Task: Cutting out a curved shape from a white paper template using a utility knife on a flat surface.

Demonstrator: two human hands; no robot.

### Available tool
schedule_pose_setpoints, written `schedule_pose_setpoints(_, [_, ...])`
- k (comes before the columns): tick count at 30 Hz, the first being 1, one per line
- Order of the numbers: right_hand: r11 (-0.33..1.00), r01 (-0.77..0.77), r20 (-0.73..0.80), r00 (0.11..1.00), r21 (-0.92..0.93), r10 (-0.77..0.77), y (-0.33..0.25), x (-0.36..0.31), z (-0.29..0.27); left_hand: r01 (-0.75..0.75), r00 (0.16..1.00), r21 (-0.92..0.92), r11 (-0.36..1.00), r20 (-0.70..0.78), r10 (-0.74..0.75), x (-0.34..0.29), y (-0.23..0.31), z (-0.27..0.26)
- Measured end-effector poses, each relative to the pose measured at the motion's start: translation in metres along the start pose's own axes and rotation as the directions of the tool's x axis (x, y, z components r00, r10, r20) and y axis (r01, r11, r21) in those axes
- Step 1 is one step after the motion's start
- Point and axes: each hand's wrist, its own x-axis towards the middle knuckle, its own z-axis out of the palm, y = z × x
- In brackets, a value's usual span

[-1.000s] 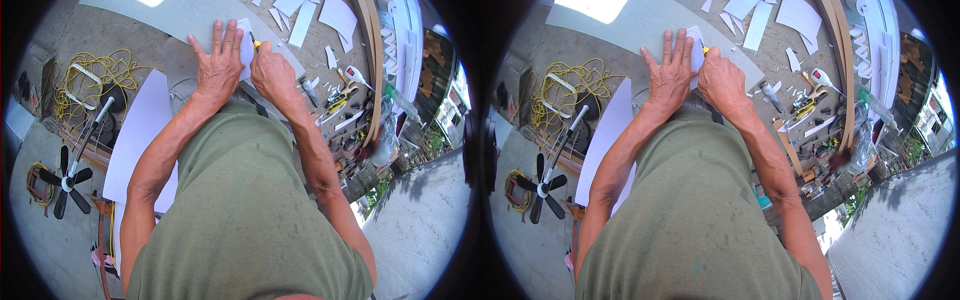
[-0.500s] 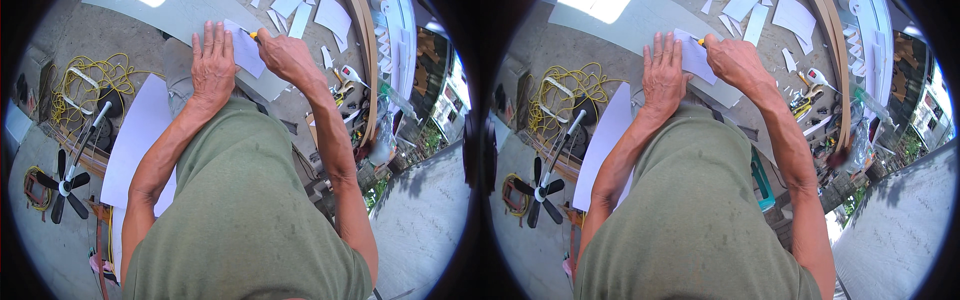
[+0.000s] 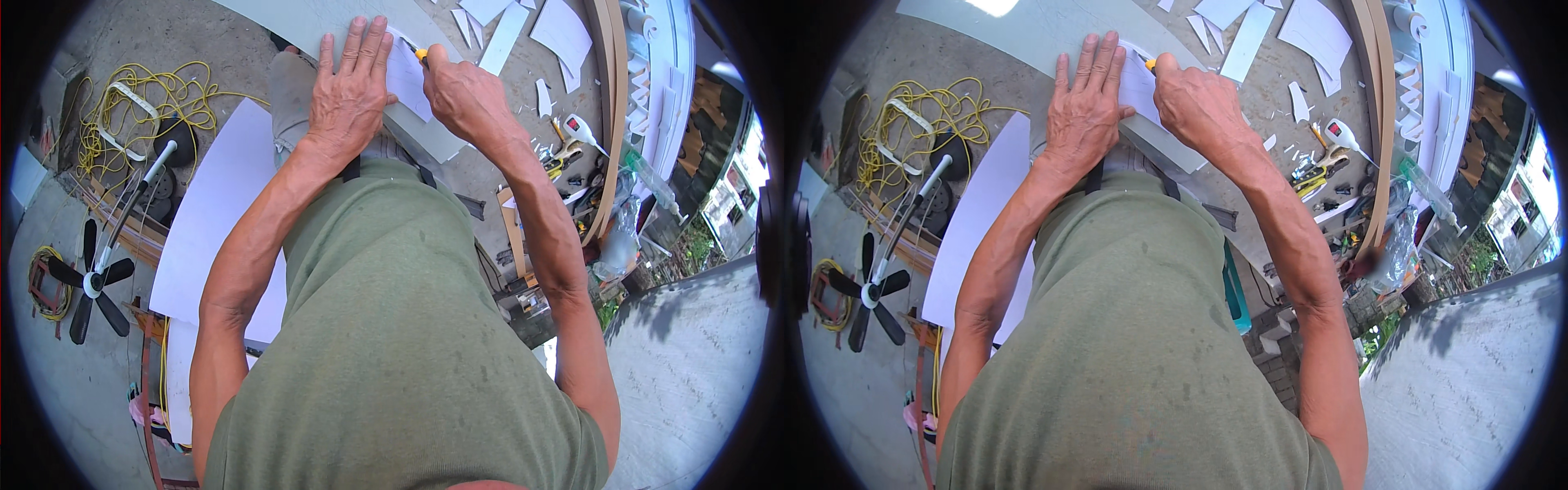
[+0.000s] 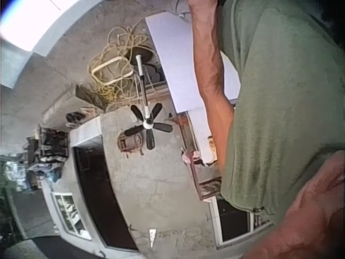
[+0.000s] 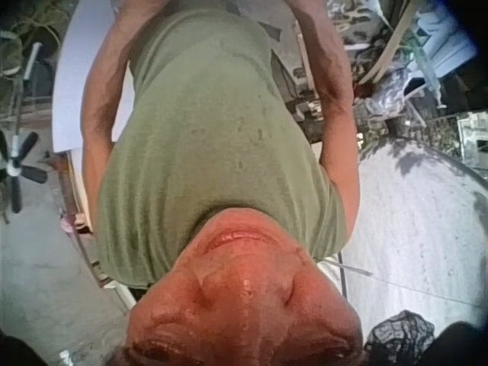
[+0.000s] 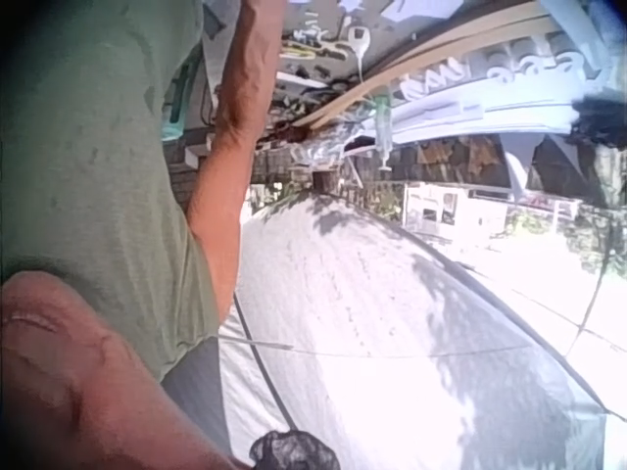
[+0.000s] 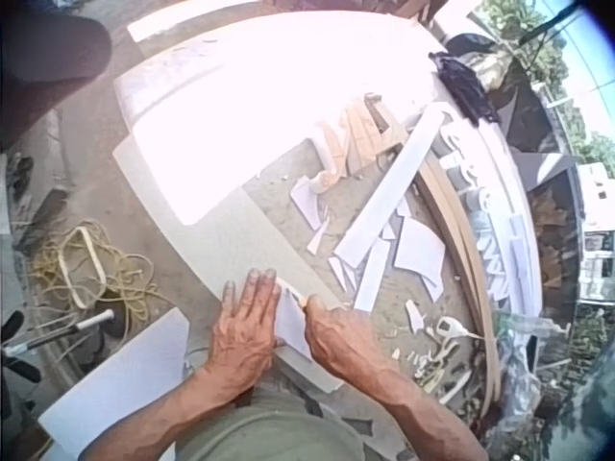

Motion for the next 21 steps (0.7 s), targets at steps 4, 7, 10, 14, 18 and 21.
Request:
schedule_pose_setpoints(4, [1.000,-0.011,0.014,1.000,0.003,0.011,-0.002,0.000,-0.003,0.009,1.000,0.048,0.999,0.009,-0.010,0.000,0.003,0.000])
schedule_pose_setpoints(7, [0.999,-0.047,0.047,0.998,-0.001,0.047,-0.004,-0.003,-0.004,0.017,1.000,0.009,1.000,0.001,-0.017,0.000,0.002,-0.002])
schedule_pose_setpoints(10, [0.999,-0.046,0.028,0.999,0.007,0.046,-0.003,-0.008,0.000,0.020,1.000,0.001,1.000,-0.014,-0.020,0.001,0.003,0.001])
schedule_pose_setpoints(14, [0.998,-0.062,0.054,0.997,0.006,0.062,-0.002,-0.008,-0.003,0.031,0.999,0.020,0.999,-0.010,-0.030,0.001,0.005,0.001])
schedule_pose_setpoints(18, [0.997,-0.076,0.059,0.995,-0.001,0.076,-0.003,-0.014,-0.001,0.029,1.000,0.031,0.999,-0.012,-0.029,0.000,0.004,0.000])
schedule_pose_setpoints(21, [0.995,-0.104,0.079,0.991,0.000,0.104,-0.003,-0.019,-0.002,0.027,0.999,0.021,0.999,-0.023,-0.026,0.001,0.005,-0.001])
